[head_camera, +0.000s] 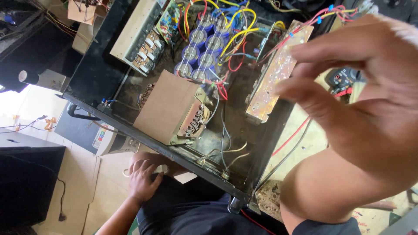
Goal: Removing the cover of an electronic amplifier and inspecting its internal components and wiring.
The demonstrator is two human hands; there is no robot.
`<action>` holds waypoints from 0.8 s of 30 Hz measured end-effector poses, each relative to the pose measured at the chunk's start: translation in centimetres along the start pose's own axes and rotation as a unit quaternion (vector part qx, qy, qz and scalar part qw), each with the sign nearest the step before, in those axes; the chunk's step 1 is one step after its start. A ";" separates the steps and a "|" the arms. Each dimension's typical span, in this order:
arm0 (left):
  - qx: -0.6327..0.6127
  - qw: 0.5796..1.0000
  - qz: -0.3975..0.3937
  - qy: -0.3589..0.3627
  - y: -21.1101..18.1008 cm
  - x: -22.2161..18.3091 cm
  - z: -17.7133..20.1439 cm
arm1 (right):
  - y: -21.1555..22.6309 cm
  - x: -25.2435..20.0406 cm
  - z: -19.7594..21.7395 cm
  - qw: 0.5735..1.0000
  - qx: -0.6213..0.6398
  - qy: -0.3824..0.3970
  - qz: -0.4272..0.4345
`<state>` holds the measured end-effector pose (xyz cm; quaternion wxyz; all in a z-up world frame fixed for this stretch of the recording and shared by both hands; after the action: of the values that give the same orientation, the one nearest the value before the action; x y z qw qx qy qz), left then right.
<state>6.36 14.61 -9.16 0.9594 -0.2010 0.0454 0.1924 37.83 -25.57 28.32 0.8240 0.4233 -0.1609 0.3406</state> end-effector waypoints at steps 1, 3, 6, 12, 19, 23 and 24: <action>0.005 0.999 0.032 0.027 0.7 -0.2 -0.5 | -0.8 0.1 0.8 1.000 -0.006 -0.017 -0.013; 0.004 0.999 0.034 0.023 0.9 -0.2 -0.7 | -1.9 1.0 1.9 0.999 -0.013 -0.037 -0.017; 0.006 0.998 0.049 0.027 1.1 0.2 -0.8 | -6.3 0.0 3.3 0.995 0.026 -0.089 -0.047; 0.002 0.996 0.070 0.054 1.4 0.6 -0.9 | -7.5 -1.3 5.7 0.985 0.037 -0.155 -0.060; 0.018 0.982 0.139 0.127 4.5 0.8 -2.9 | -5.5 -2.6 6.6 0.975 0.058 -0.205 -0.067; 0.020 0.980 0.143 0.137 4.6 0.9 -3.2 | -5.1 -3.2 6.4 0.970 0.070 -0.221 -0.078; 0.028 0.981 0.142 0.128 4.6 0.9 -3.0 | -5.2 -3.5 6.4 0.967 0.078 -0.228 -0.084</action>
<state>5.41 17.60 -13.79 0.9136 -0.1889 0.2012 0.2986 39.13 -34.36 27.10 0.7555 0.5649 -0.2814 0.1759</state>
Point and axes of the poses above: each hand's wrist, its own x-axis towards the middle knuckle, its own z-axis out of the back of the hand, y = z × x, the point moved 10 cm from there along x, towards the middle knuckle, and after that the axes turned 13 degrees about -x, right-handed, at the moved point
